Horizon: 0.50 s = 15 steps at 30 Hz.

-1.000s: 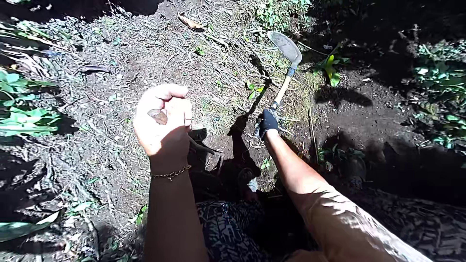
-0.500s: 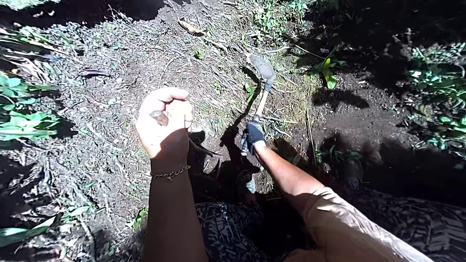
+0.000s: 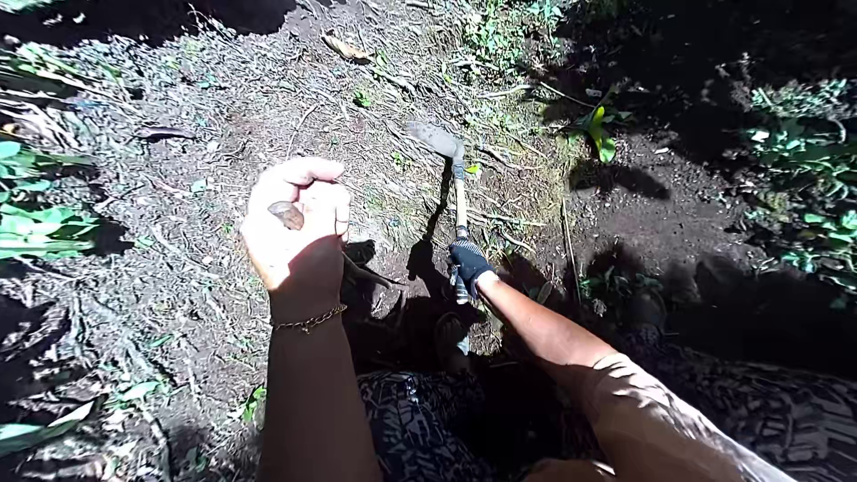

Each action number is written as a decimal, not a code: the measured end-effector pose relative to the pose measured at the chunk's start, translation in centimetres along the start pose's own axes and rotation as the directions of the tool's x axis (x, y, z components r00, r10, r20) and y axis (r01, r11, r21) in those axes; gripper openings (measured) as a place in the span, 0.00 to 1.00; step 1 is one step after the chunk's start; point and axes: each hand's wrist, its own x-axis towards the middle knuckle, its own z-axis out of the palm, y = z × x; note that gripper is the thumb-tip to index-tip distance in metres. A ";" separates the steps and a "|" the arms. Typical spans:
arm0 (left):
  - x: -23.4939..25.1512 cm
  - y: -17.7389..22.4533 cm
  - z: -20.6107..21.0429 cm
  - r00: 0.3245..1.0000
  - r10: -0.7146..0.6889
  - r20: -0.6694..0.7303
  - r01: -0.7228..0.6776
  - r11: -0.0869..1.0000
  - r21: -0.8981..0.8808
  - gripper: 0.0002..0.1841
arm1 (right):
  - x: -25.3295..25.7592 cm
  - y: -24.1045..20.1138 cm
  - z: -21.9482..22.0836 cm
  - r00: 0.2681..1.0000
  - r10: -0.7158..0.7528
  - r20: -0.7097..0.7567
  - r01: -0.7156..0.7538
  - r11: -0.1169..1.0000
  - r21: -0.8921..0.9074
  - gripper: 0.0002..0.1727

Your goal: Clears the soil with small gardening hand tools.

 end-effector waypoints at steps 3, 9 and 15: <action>-0.4 0.2 -0.7 1.000 -0.005 0.020 0.004 1.000 0.028 0.14 | 0.6 1.7 -2.2 0.992 -0.005 -0.127 0.016 0.996 0.090 0.21; -0.9 0.4 -0.8 1.000 -0.012 0.026 0.012 1.000 -0.001 0.14 | 1.6 -6.4 -4.2 0.898 0.074 -0.433 0.111 0.915 0.387 0.24; -0.2 0.1 -1.0 1.000 -0.012 -0.001 0.012 1.000 -0.009 0.15 | 1.6 -5.3 -1.8 0.979 0.162 -0.127 -0.123 0.956 0.265 0.27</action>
